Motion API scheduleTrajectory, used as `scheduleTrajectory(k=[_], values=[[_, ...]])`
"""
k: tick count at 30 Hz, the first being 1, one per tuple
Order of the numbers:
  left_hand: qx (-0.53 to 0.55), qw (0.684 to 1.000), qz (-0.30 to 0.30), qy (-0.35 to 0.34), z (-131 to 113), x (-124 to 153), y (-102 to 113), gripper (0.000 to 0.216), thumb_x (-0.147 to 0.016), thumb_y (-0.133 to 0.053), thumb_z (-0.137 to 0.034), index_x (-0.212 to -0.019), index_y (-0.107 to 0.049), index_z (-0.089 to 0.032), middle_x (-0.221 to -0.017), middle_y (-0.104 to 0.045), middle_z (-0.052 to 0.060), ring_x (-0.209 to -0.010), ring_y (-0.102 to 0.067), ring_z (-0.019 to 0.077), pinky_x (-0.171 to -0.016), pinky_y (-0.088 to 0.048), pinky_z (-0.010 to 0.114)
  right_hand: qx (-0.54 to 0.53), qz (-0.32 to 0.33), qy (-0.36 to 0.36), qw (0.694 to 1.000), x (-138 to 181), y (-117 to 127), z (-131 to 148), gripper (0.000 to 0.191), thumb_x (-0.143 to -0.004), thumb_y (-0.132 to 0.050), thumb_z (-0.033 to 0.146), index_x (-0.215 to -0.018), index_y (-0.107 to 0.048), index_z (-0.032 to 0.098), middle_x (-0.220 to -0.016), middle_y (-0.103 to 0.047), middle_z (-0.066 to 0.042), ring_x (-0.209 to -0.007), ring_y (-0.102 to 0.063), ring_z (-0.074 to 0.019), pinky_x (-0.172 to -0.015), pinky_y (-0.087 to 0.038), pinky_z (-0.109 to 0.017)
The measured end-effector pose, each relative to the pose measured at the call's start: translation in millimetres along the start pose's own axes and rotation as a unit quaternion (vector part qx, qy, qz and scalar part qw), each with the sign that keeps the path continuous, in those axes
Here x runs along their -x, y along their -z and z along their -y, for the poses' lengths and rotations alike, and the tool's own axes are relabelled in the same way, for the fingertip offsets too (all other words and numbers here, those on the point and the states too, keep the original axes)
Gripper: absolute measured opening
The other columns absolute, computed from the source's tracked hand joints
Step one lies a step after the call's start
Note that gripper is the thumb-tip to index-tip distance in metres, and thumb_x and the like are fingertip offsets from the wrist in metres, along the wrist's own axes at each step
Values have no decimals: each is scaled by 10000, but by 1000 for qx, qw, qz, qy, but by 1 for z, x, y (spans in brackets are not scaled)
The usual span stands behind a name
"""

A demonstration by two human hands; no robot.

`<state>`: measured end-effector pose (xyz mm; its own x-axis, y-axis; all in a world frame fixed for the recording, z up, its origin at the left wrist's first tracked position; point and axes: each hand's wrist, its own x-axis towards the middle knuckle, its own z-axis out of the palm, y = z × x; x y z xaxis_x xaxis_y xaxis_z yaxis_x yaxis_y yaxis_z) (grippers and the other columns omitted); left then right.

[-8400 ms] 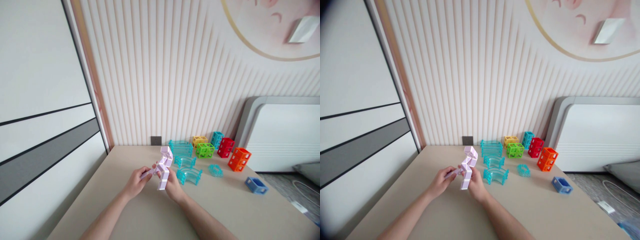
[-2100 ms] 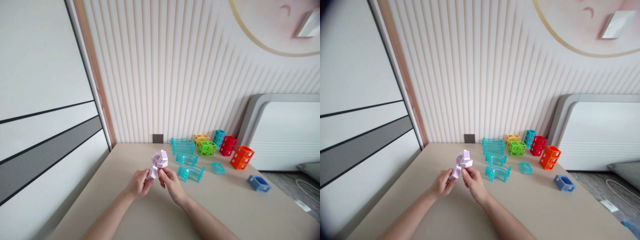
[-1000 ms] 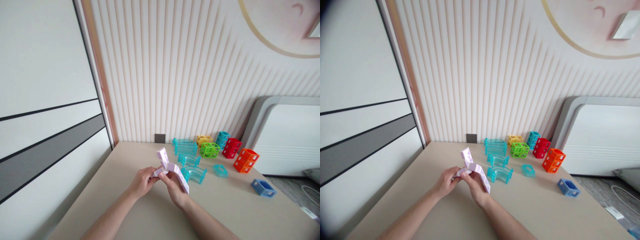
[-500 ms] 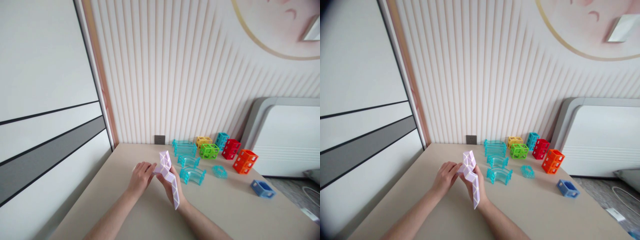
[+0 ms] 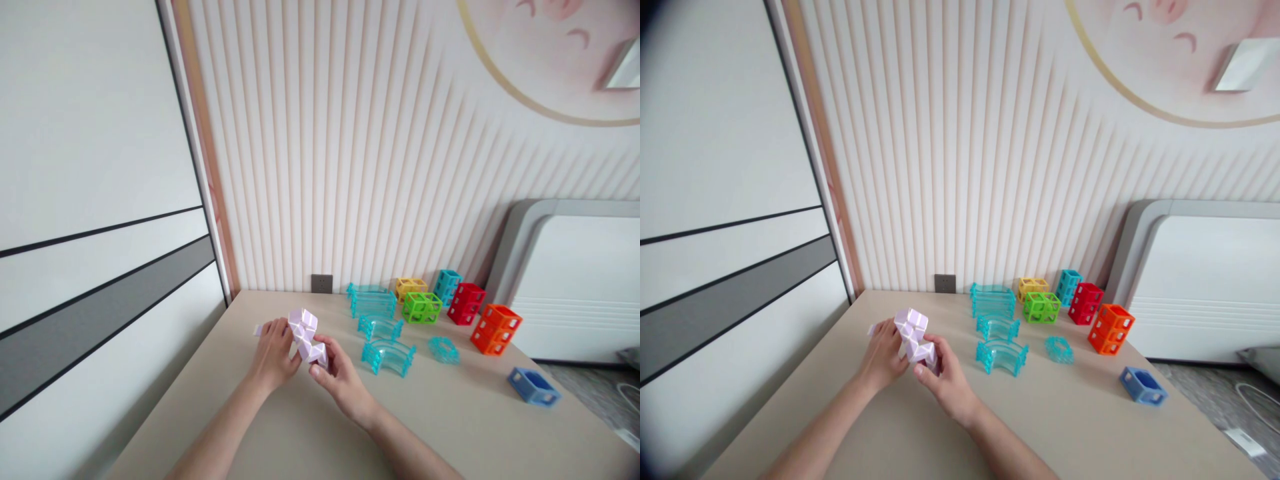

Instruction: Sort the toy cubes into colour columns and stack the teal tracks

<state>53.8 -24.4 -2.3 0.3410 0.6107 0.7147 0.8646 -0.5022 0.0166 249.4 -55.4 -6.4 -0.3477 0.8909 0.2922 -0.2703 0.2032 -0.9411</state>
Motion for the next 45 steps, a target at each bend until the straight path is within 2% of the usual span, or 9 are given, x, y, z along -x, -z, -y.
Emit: scheduleTrajectory(k=[4, 8, 13, 19, 24, 30, 37, 42, 45], values=[[65, 997, 38, -15, -8, 1, 1, 301, -910, -531, -446, -1028, -639, -191, -969, -631, 108, -900, -580, 293, -766, -450, 427, 51, -51, 18, 997, -2, 1, -2, 458, -807, -741, 534, -1063, -579, 190, -896, -578, -11, -766, -484, -154, -696, -393, -266], [56, 996, 68, 2, -5, 3, -6, 188, -963, -488, -326, -937, -622, -196, -913, -643, 80, -839, -609, 250, -731, -465, 367, 119, -55, 31, 991, -1, 5, -4, 423, -857, -649, 591, -916, -548, 185, -727, -445, 43, -666, -382, -124, -611, -334, -243], [-25, 997, 50, 47, 10, 7, -16, 61, -906, -546, -186, -925, -605, -188, -915, -675, 80, -794, -644, 241, -708, -480, 342, 150, -33, -6, 988, 2, 6, -7, 467, -906, -518, 663, -833, -483, 204, -647, -371, 65, -594, -338, -109, -538, -288, -229], [-77, 991, 54, 98, 26, 4, -4, 142, -920, -516, -179, -1032, -603, -189, -952, -714, 80, -868, -667, 258, -765, -450, 367, 260, -17, -21, 965, 4, 6, 1, 445, -862, -614, 618, -800, -499, 193, -641, -427, 61, -592, -384, -104, -541, -288, -216], [-125, 976, 80, 157, 33, 2, 2, 154, -938, -457, -213, -965, -606, -187, -837, -710, 66, -830, -669, 275, -755, -429, 385, 431, -35, -30, 901, 8, 2, 5, 262, -840, -712, 429, -851, -543, 229, -632, -593, 50, -549, -523, -128, -521, -264, -213], [-117, 976, 70, 168, 39, 3, 3, 164, -891, -476, -151, -976, -614, -175, -838, -697, 70, -845, -662, 284, -755, -424, 385, 580, -65, 23, 812, 6, 1, 3, 206, -833, -764, 356, -909, -601, 254, -775, -731, 8, -673, -684, -199, -577, -329, -237], [-89, 984, -27, 152, 32, 3, 4, 298, -856, -520, -138, -1149, -576, -146, -994, -674, 123, -965, -608, 308, -846, -420, 417, 603, -86, 133, 782, 5, 5, -2, 173, -868, -683, 245, -1024, -609, 224, -987, -708, -64, -909, -660, -245, -820, -458, -358], [-84, 983, -59, 150, 18, 0, 1, 326, -874, -518, -116, -1198, -558, -124, -1001, -653, 135, -959, -588, 318, -852, -431, 434, 610, -111, 230, 750, 9, 1, 3, 366, -885, -648, 254, -1244, -576, 247, -1371, -543, -137, -1267, -505, -314, -1086, -344, -545], [-80, 984, -72, 143, 10, -1, -2, 339, -914, -497, -144, -1248, -536, -105, -1001, -636, 142, -927, -575, 315, -836, -441, 438, 611, -114, 256, 740, 11, 0, 5, 401, -891, -667, 295, -1280, -577, 261, -1349, -547, -144, -1226, -530, -322, -1029, -410, -544]])
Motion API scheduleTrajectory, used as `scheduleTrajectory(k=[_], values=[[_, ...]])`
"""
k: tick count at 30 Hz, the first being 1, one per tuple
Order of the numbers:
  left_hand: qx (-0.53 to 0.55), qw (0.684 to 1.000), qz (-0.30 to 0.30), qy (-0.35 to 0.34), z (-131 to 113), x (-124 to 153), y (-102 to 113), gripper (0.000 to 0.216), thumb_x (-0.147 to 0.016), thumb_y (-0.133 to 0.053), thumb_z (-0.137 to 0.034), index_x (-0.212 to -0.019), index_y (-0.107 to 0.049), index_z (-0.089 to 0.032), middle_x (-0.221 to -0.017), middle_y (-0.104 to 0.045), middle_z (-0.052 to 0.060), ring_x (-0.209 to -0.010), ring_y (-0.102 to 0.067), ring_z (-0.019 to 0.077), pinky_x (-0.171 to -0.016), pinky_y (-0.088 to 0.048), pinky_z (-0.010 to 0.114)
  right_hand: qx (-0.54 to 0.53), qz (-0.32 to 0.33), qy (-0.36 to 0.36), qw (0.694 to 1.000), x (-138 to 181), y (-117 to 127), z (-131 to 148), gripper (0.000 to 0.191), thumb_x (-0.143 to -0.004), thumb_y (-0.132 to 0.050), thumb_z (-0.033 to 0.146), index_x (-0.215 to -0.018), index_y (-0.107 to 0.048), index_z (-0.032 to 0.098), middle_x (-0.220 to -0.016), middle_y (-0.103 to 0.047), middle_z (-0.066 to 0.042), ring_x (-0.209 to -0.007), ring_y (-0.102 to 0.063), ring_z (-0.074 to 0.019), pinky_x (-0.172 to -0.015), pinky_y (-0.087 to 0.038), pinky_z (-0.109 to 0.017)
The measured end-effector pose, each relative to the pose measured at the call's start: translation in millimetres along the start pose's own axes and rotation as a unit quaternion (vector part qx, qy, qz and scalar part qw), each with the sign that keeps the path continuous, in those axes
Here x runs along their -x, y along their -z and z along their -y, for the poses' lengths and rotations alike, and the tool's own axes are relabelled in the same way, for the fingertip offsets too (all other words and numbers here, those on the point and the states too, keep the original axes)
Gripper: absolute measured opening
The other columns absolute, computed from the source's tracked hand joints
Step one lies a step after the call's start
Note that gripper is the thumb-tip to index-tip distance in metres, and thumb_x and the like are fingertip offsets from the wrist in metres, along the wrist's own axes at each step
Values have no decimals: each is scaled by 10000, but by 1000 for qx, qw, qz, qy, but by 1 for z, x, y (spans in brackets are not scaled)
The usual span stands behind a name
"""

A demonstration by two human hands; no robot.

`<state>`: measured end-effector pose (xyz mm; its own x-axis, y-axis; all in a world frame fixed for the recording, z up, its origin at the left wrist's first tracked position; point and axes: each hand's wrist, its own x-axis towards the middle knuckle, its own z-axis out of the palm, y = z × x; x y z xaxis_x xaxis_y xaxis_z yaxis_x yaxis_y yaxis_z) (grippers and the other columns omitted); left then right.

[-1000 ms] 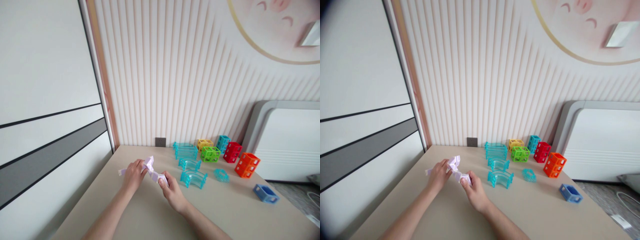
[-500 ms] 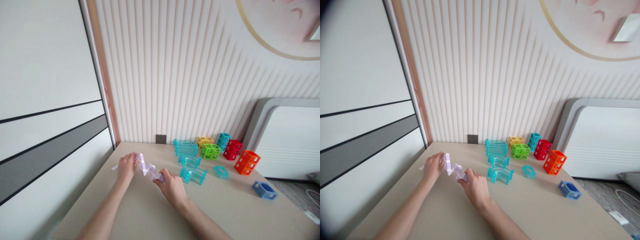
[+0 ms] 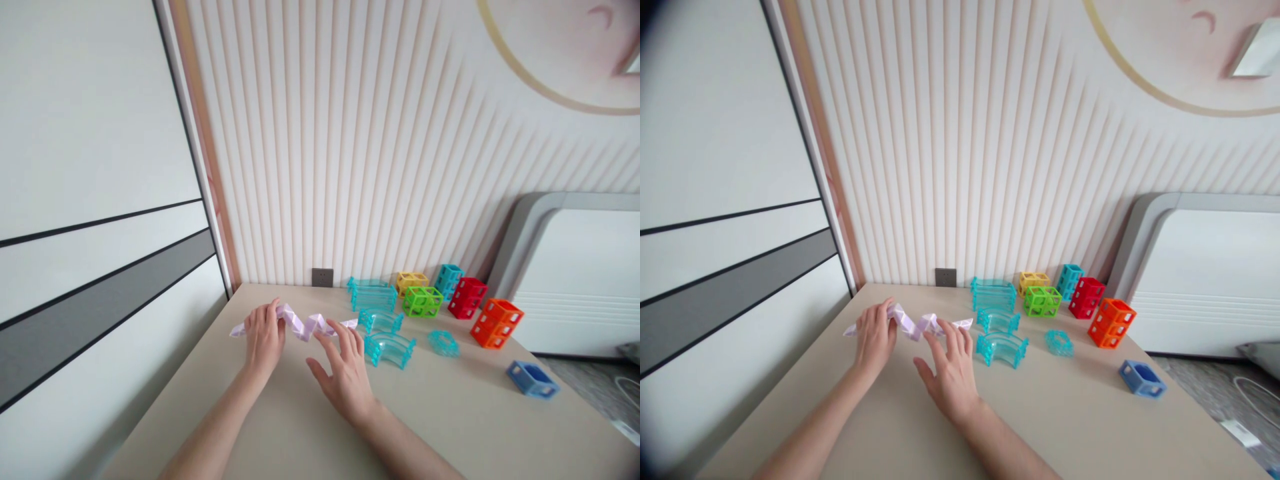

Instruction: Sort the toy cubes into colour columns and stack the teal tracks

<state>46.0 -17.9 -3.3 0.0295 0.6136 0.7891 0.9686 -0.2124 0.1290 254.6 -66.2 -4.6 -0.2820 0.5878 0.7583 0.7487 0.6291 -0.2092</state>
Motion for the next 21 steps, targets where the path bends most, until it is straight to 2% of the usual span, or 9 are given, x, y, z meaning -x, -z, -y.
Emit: scheduleTrajectory(k=[4, 7, 9, 11, 13, 17, 21], values=[[35, 999, -38, -8, -12, 2, -1, 424, -975, -424, -197, -1381, -427, -75, -1042, -612, 164, -938, -562, 310, -827, -459, 437, -75, -11, -19, 997, 3, -1, 0, 341, -938, -602, 283, -1277, -582, 251, -1033, -654, -88, -887, -653, -220, -786, -549, -358], [82, 995, -60, -25, -19, 5, 0, 480, -1003, -372, -218, -1461, -328, -82, -1064, -593, 171, -958, -554, 300, -850, -470, 442, -162, 31, -80, 983, 6, -4, -1, 442, -962, -546, 282, -1394, -480, 216, -825, -666, -8, -584, -622, -134, -603, -534, -245], [111, 991, -54, -43, -22, 7, 1, 503, -1015, -359, -241, -1490, -284, -97, -1094, -584, 179, -971, -549, 297, -871, -473, 455, -198, 75, -111, 971, 7, -6, -2, 506, -974, -514, 286, -1461, -408, 201, -766, -670, 12, -496, -586, -116, -551, -510, -221], [138, 988, -37, -62, -21, 9, 2, 511, -1022, -354, -270, -1500, -266, -113, -1128, -581, 186, -993, -550, 297, -889, -475, 469, -217, 108, -112, 964, 8, -7, -3, 486, -980, -494, 291, -1456, -428, 218, -822, -692, -17, -565, -622, -132, -598, -524, -228], [166, 983, -21, -80, -19, 10, 2, 481, -1026, -350, -281, -1483, -297, -140, -1137, -588, 174, -1009, -561, 289, -895, -481, 461, -231, 113, -106, 961, 8, -8, -3, 414, -993, -463, 297, -1403, -493, 242, -943, -693, -63, -705, -661, -165, -679, -546, -255], [201, 972, -8, -122, -13, 9, -1, 370, -1027, -361, -237, -1390, -413, -183, -1053, -630, 120, -959, -595, 250, -859, -510, 398, -245, 61, -110, 961, 4, -5, -3, 342, -1019, -377, 253, -1318, -543, 242, -1078, -632, -104, -917, -662, -205, -810, -552, -294], [215, 968, 16, -124, -10, 7, -4, 336, -1026, -369, -222, -1349, -451, -179, -1023, -651, 113, -925, -619, 238, -833, -529, 379, -211, 35, -112, 970, -2, -2, -3, 336, -1003, -371, 180, -1270, -563, 246, -1067, -616, -96, -938, -655, -209, -840, -538, -289]])
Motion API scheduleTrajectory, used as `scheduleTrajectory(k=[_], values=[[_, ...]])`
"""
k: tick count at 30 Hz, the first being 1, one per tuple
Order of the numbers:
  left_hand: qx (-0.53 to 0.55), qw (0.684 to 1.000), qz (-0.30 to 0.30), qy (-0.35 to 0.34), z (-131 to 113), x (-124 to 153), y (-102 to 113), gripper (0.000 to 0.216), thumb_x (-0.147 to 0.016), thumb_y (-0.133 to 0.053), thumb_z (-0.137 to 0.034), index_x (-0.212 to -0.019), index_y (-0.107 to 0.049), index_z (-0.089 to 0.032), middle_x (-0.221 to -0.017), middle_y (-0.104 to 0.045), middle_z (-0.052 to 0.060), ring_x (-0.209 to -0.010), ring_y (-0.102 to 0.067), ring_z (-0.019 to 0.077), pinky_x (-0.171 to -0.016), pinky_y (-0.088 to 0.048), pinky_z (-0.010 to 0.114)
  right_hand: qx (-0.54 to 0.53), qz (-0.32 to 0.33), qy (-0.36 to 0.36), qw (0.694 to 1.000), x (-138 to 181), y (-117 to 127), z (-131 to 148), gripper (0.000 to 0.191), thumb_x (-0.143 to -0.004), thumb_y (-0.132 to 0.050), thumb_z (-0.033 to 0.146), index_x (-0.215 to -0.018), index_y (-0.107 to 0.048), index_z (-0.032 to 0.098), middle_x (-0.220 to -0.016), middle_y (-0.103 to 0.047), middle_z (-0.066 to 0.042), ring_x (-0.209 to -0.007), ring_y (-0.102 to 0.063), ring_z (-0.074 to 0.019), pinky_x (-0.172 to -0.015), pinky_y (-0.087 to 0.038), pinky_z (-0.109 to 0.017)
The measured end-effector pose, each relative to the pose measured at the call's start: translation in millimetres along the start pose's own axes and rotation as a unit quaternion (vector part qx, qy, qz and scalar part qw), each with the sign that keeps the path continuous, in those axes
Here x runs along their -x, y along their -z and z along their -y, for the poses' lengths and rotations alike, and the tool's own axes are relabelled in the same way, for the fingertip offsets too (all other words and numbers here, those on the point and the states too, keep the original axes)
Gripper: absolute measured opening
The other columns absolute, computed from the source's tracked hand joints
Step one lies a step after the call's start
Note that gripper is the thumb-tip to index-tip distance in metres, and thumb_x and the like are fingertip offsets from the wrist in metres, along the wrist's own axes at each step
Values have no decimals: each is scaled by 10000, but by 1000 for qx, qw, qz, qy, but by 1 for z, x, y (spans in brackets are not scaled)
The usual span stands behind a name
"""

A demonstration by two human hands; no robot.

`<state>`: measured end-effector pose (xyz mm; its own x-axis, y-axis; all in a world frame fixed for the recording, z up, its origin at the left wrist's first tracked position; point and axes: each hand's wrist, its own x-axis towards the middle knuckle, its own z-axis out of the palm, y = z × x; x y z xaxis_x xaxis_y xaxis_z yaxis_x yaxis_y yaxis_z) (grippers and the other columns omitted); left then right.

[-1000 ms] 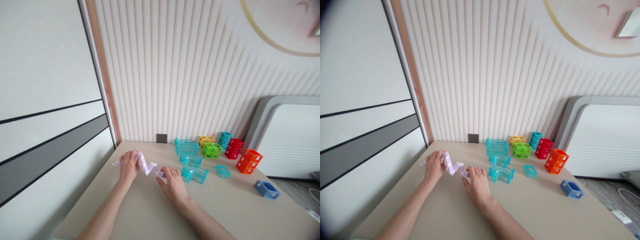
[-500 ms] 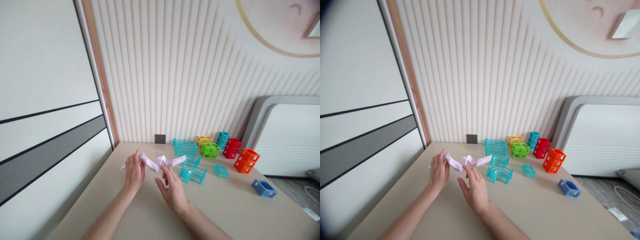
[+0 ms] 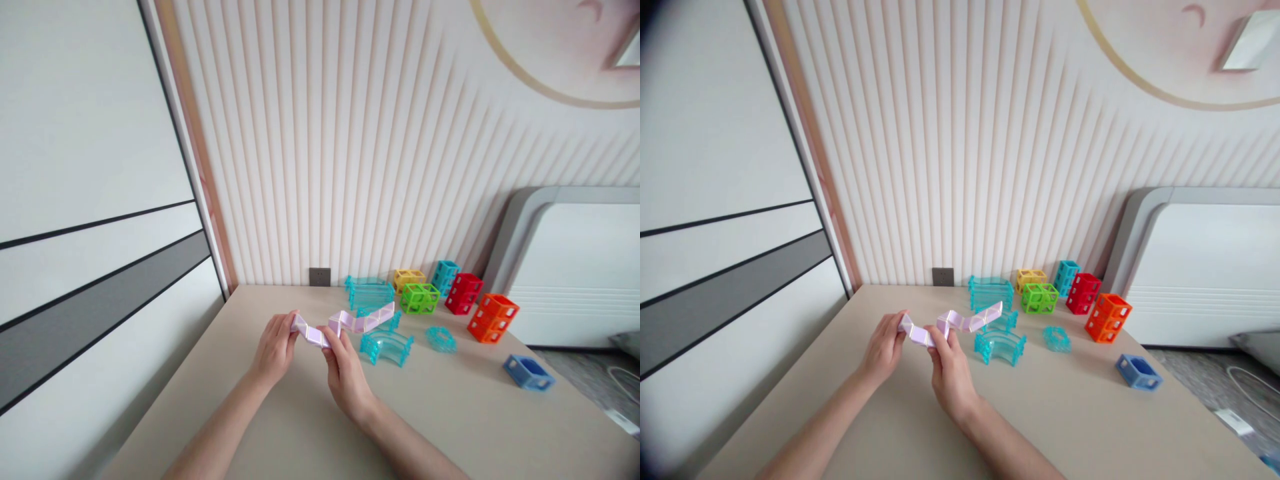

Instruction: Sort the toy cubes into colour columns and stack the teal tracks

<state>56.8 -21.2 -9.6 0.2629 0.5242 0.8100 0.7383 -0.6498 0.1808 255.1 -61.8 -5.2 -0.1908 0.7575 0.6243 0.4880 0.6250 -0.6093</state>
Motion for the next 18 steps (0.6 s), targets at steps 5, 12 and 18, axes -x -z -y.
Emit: scheduleTrajectory(k=[5, 12, 18], values=[[29, 999, 31, 5, 6, 1, 2, 304, -1031, -360, -243, -1301, -484, -176, -987, -662, 103, -905, -632, 230, -815, -537, 372, 35, 31, -10, 999, -5, 2, -3, 341, -989, -400, 137, -1238, -588, 271, -1040, -609, -74, -898, -665, -201, -804, -531, -273], [85, 995, 46, 8, 7, 7, 5, 303, -1028, -311, -284, -1163, -555, -164, -885, -660, 105, -804, -653, 224, -737, -542, 345, 59, 34, 25, 997, -12, 13, -11, 271, -973, -518, 222, -1205, -635, 298, -1062, -587, -69, -904, -656, -205, -770, -541, -272], [121, 989, 80, 9, 8, 8, 10, 328, -1007, -327, -259, -1224, -554, -162, -1037, -696, 150, -925, -684, 242, -844, -546, 363, 66, 21, 39, 997, -12, 17, -18, 267, -912, -651, 349, -1174, -672, 301, -1085, -583, -70, -932, -635, -218, -770, -557, -293]])
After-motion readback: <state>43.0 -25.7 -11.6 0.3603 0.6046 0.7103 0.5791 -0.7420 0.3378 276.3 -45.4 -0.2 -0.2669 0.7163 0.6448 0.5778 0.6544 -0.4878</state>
